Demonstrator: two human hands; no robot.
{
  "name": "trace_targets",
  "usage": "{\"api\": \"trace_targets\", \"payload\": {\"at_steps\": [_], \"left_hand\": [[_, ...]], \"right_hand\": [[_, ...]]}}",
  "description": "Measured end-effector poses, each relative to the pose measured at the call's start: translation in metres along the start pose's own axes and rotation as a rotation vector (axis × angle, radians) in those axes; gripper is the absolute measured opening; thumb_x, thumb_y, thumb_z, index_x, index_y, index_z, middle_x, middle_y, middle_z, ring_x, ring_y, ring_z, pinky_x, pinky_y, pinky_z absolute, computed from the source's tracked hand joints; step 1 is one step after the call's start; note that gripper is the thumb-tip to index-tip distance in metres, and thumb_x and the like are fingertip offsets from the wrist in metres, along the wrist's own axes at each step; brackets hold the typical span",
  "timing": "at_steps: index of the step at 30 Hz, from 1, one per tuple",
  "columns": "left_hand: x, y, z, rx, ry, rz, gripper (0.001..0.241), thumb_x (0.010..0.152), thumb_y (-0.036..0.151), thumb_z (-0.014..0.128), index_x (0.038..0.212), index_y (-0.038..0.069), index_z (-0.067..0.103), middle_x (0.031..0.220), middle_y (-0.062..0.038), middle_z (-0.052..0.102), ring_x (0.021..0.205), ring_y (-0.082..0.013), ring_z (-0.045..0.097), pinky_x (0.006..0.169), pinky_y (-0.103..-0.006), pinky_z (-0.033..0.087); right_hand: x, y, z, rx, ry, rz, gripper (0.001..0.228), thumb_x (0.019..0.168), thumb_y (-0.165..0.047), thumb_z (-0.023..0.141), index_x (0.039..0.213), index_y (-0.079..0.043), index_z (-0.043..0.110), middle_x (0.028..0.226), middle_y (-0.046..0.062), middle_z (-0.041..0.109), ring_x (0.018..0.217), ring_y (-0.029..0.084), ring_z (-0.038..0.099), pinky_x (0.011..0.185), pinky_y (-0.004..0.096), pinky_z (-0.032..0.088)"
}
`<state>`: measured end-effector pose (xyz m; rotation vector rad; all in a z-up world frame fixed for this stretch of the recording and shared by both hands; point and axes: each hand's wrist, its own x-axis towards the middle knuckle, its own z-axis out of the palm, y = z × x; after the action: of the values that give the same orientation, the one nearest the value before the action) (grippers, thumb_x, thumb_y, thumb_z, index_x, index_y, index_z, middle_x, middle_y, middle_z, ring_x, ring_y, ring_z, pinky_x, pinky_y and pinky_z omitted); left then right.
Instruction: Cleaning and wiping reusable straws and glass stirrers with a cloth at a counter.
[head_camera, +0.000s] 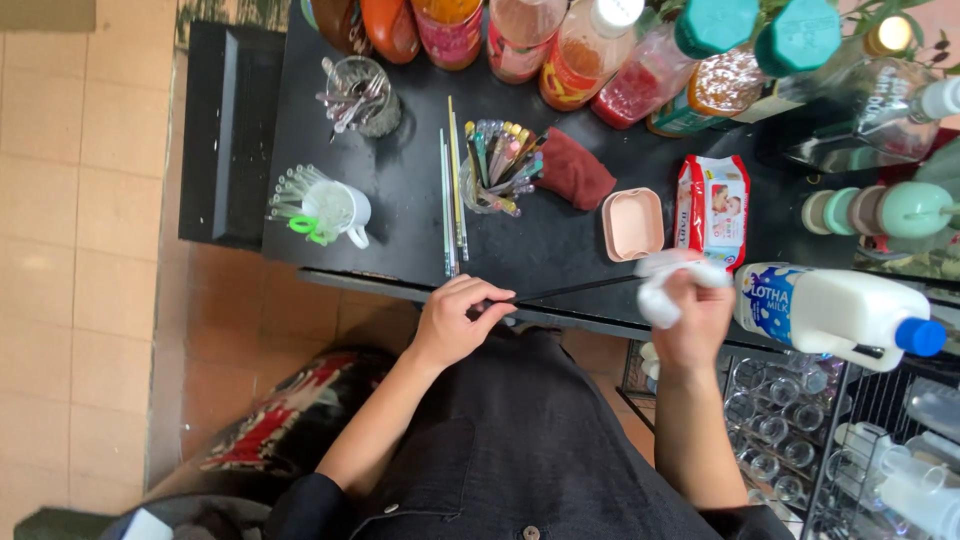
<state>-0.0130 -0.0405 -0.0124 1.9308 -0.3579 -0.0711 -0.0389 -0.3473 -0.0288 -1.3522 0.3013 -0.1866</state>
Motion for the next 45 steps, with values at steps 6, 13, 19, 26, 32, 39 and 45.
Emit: {"api": "trace_targets", "payload": {"at_steps": [6, 13, 19, 26, 32, 39, 45], "left_hand": [[-0.013, 0.003, -0.003, -0.053, 0.048, -0.036, 0.014, 0.081, 0.009, 0.084, 0.094, 0.007, 0.078, 0.081, -0.004, 0.073, 0.063, -0.0162, 0.061, 0.060, -0.0290, 0.050], [-0.022, 0.011, -0.021, -0.086, 0.106, 0.005, 0.017, 0.081, 0.008, 0.083, 0.095, 0.005, 0.075, 0.083, -0.006, 0.072, 0.065, -0.0186, 0.062, 0.061, -0.0307, 0.050], [-0.039, -0.026, -0.058, 0.009, 0.061, -0.078, 0.017, 0.081, 0.013, 0.083, 0.092, 0.004, 0.074, 0.076, -0.008, 0.068, 0.066, -0.0220, 0.065, 0.062, -0.0335, 0.051], [-0.064, -0.069, -0.093, 0.019, 0.044, -0.101, 0.017, 0.084, 0.017, 0.081, 0.097, 0.007, 0.077, 0.083, -0.008, 0.073, 0.067, -0.0192, 0.068, 0.062, -0.0314, 0.053], [-0.084, -0.129, -0.097, -0.097, -0.055, -0.293, 0.016, 0.089, 0.016, 0.078, 0.100, 0.005, 0.077, 0.083, -0.008, 0.077, 0.067, -0.0164, 0.069, 0.064, -0.0288, 0.053], [-0.082, -0.184, -0.087, -0.127, -0.182, -0.495, 0.025, 0.095, 0.025, 0.070, 0.102, 0.001, 0.072, 0.087, -0.007, 0.081, 0.080, -0.0147, 0.079, 0.070, -0.0266, 0.057], [-0.054, -0.164, -0.086, 0.229, -0.289, -0.430, 0.032, 0.093, 0.037, 0.071, 0.106, 0.007, 0.074, 0.083, -0.009, 0.079, 0.078, -0.0237, 0.075, 0.068, -0.0351, 0.056]], "right_hand": [[-0.001, 0.010, 0.014, 0.107, -0.057, -0.086, 0.022, 0.104, -0.018, 0.069, 0.115, 0.001, 0.069, 0.106, 0.011, 0.072, 0.094, 0.018, 0.069, 0.083, 0.030, 0.055], [-0.019, 0.006, 0.110, -0.201, -0.471, 0.002, 0.015, 0.091, 0.001, 0.068, 0.105, 0.000, 0.072, 0.111, 0.011, 0.073, 0.102, 0.019, 0.072, 0.089, 0.032, 0.058], [-0.016, -0.011, 0.163, -0.506, -0.793, -0.042, 0.018, 0.091, 0.002, 0.071, 0.108, 0.004, 0.076, 0.113, 0.010, 0.077, 0.103, 0.018, 0.072, 0.089, 0.029, 0.055], [0.002, 0.005, 0.160, -0.251, -0.405, 0.141, 0.012, 0.098, 0.000, 0.067, 0.107, 0.002, 0.074, 0.109, 0.011, 0.073, 0.095, 0.014, 0.068, 0.081, 0.028, 0.055], [0.017, -0.009, 0.157, -0.022, -0.223, -0.126, 0.015, 0.112, -0.013, 0.065, 0.116, 0.001, 0.068, 0.107, 0.011, 0.071, 0.091, 0.016, 0.066, 0.079, 0.027, 0.051], [-0.001, -0.025, 0.160, 0.122, -0.022, -0.249, 0.044, 0.113, -0.034, 0.058, 0.141, 0.000, 0.059, 0.112, 0.006, 0.067, 0.091, 0.015, 0.063, 0.078, 0.028, 0.049], [-0.039, 0.024, 0.120, -0.137, 0.082, -0.083, 0.048, 0.117, -0.031, 0.055, 0.148, 0.006, 0.059, 0.105, -0.004, 0.061, 0.088, 0.003, 0.049, 0.078, 0.019, 0.039]]}}
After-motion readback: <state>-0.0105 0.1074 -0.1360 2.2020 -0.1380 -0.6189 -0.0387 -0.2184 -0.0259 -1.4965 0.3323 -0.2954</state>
